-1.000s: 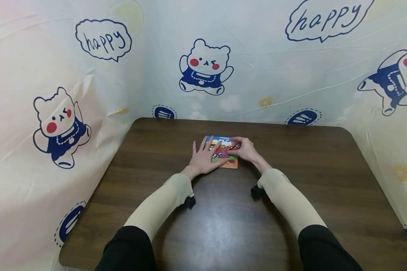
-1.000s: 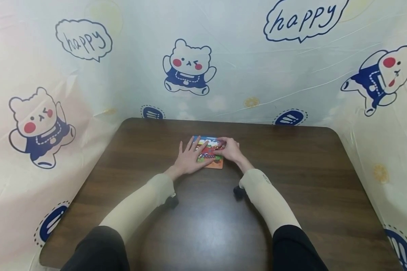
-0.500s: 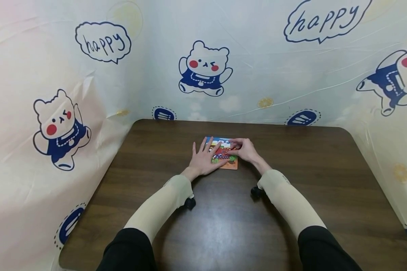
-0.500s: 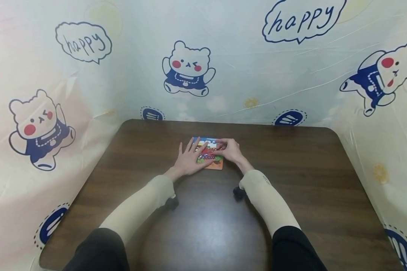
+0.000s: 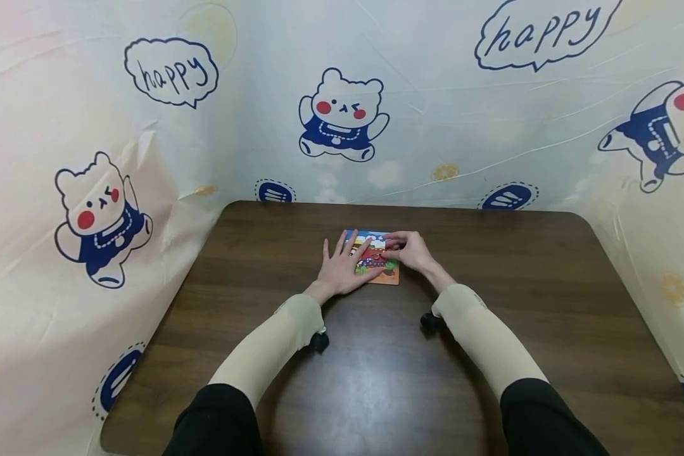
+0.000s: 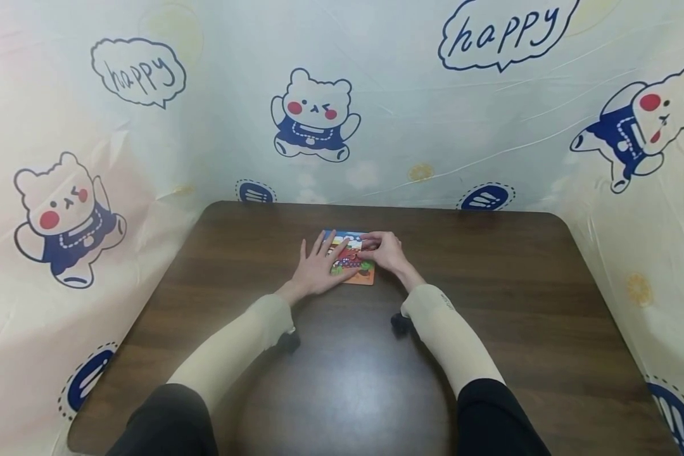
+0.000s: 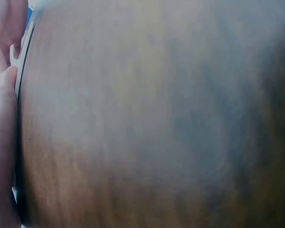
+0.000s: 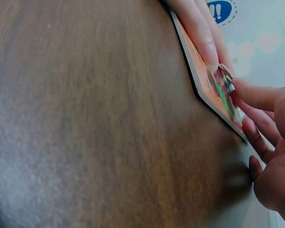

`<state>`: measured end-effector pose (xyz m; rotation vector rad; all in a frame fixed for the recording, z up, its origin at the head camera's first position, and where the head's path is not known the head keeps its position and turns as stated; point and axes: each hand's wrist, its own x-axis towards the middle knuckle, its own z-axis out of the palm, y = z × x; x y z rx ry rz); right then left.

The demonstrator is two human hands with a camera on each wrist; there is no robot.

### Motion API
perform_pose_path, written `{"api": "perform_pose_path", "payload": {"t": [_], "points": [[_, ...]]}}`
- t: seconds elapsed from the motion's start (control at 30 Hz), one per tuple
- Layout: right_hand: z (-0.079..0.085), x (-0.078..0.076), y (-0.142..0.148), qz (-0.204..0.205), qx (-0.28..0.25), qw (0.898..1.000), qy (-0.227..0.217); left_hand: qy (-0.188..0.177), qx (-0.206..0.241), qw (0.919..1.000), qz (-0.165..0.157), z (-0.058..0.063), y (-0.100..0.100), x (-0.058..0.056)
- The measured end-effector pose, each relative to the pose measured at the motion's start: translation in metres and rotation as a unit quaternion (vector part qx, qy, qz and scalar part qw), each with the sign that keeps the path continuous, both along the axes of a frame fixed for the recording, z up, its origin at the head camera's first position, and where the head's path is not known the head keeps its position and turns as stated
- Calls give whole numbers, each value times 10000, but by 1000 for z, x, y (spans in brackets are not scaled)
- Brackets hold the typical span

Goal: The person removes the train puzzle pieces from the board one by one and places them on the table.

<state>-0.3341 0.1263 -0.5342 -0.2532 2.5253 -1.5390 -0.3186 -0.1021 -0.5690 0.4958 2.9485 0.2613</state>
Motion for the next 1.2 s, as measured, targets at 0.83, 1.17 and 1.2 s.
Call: {"api": "perform_pose_path", "payload": {"t": [0.83,1.17,1.2], "points": [[2,11,83,-437,-125,9990,-34,57,480,9988,69,-1,-9,1],[3,23,116,-517,-61,9986,-103,-27,932,9952,-300,4,-26,1],[4,24,119,-505,-28,9987,-88,-13,919,9952,-326,4,-28,0]]}}
